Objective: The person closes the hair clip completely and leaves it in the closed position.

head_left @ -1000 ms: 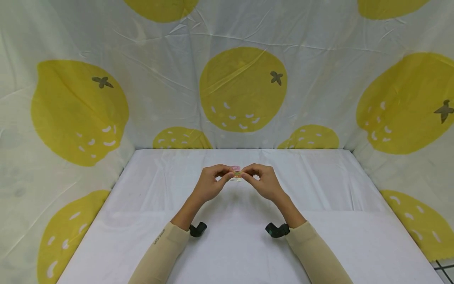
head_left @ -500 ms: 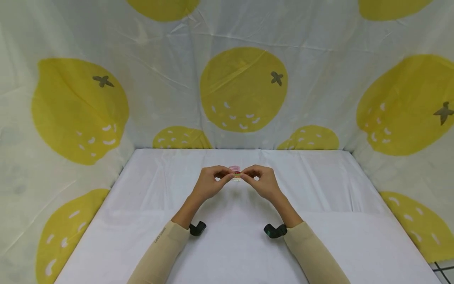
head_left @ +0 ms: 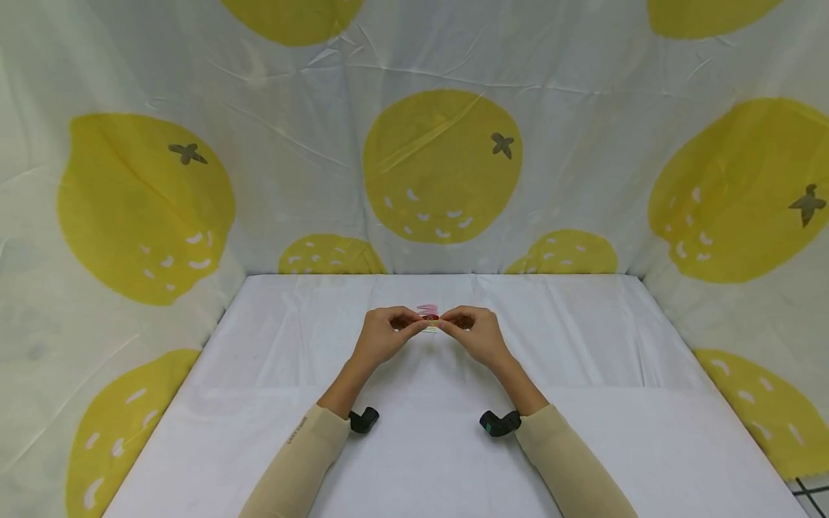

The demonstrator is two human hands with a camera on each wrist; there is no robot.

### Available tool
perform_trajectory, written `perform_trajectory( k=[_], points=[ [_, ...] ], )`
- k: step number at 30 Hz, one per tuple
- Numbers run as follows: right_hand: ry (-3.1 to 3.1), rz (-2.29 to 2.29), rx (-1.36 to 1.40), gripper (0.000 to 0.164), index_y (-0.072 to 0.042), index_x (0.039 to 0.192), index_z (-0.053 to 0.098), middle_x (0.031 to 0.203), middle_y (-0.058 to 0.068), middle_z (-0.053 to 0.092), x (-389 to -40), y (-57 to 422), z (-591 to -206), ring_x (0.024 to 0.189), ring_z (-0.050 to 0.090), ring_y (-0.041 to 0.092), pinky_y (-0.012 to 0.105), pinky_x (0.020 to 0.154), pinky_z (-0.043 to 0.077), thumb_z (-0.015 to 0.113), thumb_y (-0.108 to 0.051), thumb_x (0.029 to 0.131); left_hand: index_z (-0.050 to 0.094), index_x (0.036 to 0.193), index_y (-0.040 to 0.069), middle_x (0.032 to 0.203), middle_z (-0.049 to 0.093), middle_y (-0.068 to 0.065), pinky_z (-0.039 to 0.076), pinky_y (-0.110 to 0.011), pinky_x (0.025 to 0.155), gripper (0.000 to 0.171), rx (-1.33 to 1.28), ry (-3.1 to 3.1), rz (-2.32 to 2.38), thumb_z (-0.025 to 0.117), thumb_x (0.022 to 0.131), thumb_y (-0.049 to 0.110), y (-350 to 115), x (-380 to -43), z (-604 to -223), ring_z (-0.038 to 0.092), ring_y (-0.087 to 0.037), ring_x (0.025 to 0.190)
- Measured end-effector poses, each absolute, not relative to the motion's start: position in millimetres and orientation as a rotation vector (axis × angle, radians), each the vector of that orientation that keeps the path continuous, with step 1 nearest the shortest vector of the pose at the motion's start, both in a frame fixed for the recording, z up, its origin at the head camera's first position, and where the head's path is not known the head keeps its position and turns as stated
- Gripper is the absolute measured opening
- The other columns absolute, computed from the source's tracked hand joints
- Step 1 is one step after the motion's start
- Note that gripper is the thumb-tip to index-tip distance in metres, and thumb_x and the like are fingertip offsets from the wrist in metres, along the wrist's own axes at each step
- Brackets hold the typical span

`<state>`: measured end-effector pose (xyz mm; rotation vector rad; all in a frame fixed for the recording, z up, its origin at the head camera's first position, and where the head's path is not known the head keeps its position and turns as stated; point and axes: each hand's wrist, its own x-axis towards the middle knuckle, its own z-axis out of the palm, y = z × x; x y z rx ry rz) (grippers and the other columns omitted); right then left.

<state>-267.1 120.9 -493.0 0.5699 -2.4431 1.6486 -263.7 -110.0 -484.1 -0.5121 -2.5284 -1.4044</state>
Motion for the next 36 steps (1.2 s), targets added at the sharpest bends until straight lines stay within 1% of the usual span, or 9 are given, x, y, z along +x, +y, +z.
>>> perform_trajectory(
  k=[4,8,12,16,22,26,33,36],
  points=[
    [-2.493,1.633,0.545,0.019,-0.014,0.101,0.081,0.096,0.003,0.078,-269.7,118.9,-497.6,0.078,0.070,0.011,0.025,0.068,0.055,0.079,-0.031,0.093,0.080,0.090,0.018,0.081,0.075,0.006,0.051,-0.024,0.060,0.017,-0.488,-2.590,-1.389,0.082,0.089,0.035,-111.8,-266.6,-487.1,0.064,-0.008,0.069],
    [-2.543,1.620,0.529,0.016,-0.013,0.101,0.081,0.095,0.004,0.079,-272.4,117.2,-501.8,0.076,0.069,0.009,0.023,0.068,0.054,0.078,-0.026,0.094,0.080,0.094,0.017,0.084,0.075,0.005,0.052,-0.024,0.063,0.018,-0.498,-2.682,-1.367,0.080,0.092,0.034,-114.9,-268.2,-489.5,0.063,-0.009,0.071],
    [-2.592,1.577,0.531,0.014,-0.011,0.102,0.081,0.095,0.005,0.079,-274.2,116.6,-504.5,0.076,0.067,0.008,0.022,0.069,0.053,0.077,-0.022,0.095,0.079,0.098,0.016,0.088,0.076,0.005,0.055,-0.025,0.071,0.016,-0.559,-2.740,-1.347,0.078,0.094,0.031,-118.8,-271.8,-491.8,0.066,-0.008,0.078],
    [-2.621,1.550,0.533,0.013,-0.010,0.102,0.081,0.095,0.005,0.079,-276.1,115.9,-507.0,0.077,0.066,0.008,0.022,0.070,0.052,0.076,-0.020,0.095,0.079,0.100,0.017,0.088,0.077,0.006,0.057,-0.027,0.078,0.014,-0.626,-2.771,-1.297,0.076,0.095,0.030,-121.4,-279.4,-495.1,0.067,-0.007,0.082],
    [-2.680,1.479,0.501,0.011,-0.012,0.100,0.082,0.089,0.002,0.079,-279.1,115.1,-511.9,0.074,0.064,0.008,0.022,0.067,0.051,0.077,-0.020,0.094,0.079,0.095,0.019,0.085,0.075,0.008,0.054,-0.026,0.075,0.007,-0.645,-2.861,-1.226,0.077,0.095,0.026,-120.4,-284.8,-497.8,0.064,-0.006,0.078],
    [-2.702,1.444,0.465,0.007,-0.013,0.096,0.082,0.086,0.000,0.077,-280.2,113.7,-515.3,0.072,0.061,0.008,0.023,0.065,0.049,0.079,-0.019,0.092,0.079,0.092,0.018,0.084,0.074,0.007,0.051,-0.027,0.073,0.005,-0.624,-2.905,-1.223,0.077,0.094,0.022,-118.3,-285.1,-499.3,0.062,-0.008,0.077],
    [-2.735,1.413,0.446,0.005,-0.015,0.093,0.082,0.085,-0.003,0.077,-281.2,109.8,-520.9,0.075,0.064,0.007,0.024,0.071,0.051,0.080,-0.018,0.091,0.079,0.089,0.018,0.077,0.071,0.008,0.048,-0.025,0.068,0.005,-0.572,-2.937,-1.168,0.078,0.092,0.021,-117.5,-287.6,-505.2,0.058,-0.006,0.071],
    [-2.748,1.388,0.452,0.005,-0.014,0.091,0.082,0.081,-0.004,0.076,-281.9,108.0,-521.7,0.073,0.063,0.006,0.024,0.069,0.051,0.079,-0.018,0.091,0.079,0.087,0.019,0.075,0.069,0.008,0.047,-0.024,0.066,0.005,-0.563,-2.942,-1.166,0.079,0.091,0.021,-118.2,-288.7,-505.9,0.058,-0.006,0.069]
  ],
)
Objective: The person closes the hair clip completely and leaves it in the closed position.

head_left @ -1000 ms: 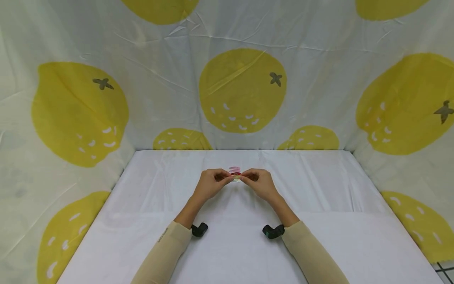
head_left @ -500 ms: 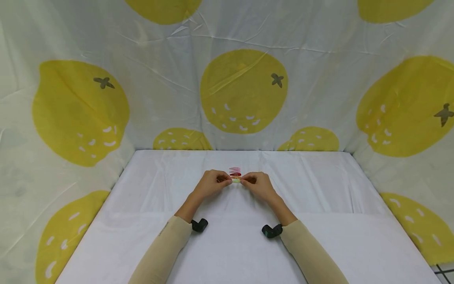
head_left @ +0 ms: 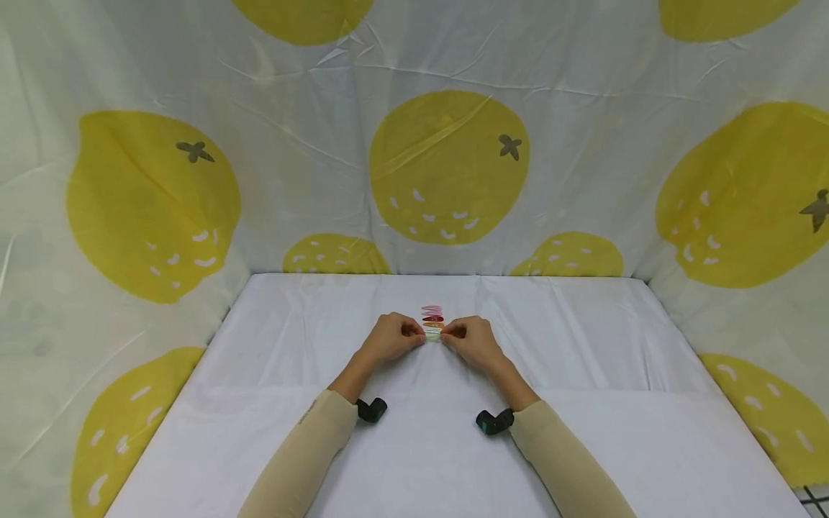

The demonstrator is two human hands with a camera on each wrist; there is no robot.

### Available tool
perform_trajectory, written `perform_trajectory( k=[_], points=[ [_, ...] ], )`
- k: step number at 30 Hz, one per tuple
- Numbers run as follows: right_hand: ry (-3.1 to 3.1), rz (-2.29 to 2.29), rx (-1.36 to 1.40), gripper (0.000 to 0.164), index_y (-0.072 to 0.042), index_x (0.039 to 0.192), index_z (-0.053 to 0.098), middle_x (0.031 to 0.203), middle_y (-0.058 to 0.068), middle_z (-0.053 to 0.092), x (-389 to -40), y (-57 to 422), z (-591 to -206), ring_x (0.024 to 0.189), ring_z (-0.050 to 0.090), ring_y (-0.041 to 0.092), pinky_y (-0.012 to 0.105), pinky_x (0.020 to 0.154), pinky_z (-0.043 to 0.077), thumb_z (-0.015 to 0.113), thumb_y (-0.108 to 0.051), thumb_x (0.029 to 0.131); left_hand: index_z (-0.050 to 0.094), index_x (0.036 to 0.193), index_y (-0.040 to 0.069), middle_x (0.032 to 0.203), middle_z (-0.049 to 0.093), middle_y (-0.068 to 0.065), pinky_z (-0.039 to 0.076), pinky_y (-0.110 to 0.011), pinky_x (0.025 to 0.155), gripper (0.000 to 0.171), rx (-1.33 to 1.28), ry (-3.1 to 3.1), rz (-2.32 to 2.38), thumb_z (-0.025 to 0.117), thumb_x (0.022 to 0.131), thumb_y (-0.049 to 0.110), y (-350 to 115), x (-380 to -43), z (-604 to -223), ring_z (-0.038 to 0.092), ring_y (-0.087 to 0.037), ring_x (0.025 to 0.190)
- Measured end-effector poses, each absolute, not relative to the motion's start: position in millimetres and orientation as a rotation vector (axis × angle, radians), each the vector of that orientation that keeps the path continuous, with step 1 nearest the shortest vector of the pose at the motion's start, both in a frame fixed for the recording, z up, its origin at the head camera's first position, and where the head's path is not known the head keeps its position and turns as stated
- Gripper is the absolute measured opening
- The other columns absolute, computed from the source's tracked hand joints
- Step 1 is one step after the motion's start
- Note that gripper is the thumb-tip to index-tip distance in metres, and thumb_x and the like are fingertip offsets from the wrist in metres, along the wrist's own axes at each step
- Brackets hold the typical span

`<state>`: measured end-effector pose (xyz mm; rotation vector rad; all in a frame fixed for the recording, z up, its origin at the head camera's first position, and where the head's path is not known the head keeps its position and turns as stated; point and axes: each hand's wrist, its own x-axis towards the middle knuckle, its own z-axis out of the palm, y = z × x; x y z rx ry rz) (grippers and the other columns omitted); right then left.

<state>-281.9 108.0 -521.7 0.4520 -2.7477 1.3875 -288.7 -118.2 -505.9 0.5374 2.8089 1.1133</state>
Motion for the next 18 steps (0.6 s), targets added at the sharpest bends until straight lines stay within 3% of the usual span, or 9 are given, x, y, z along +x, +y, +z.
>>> perform_trajectory(
  k=[18],
  points=[
    [-2.829,1.260,0.420,0.004,-0.011,0.089,0.081,0.070,-0.004,0.068,-283.2,105.7,-519.1,0.065,0.057,0.006,0.024,0.062,0.047,0.078,-0.014,0.090,0.080,0.089,0.014,0.071,0.069,0.007,0.047,-0.023,0.063,0.005,0.467,2.797,1.130,0.083,0.087,0.018,-113.2,-289.9,-504.9,0.059,-0.006,0.065]
  ],
)
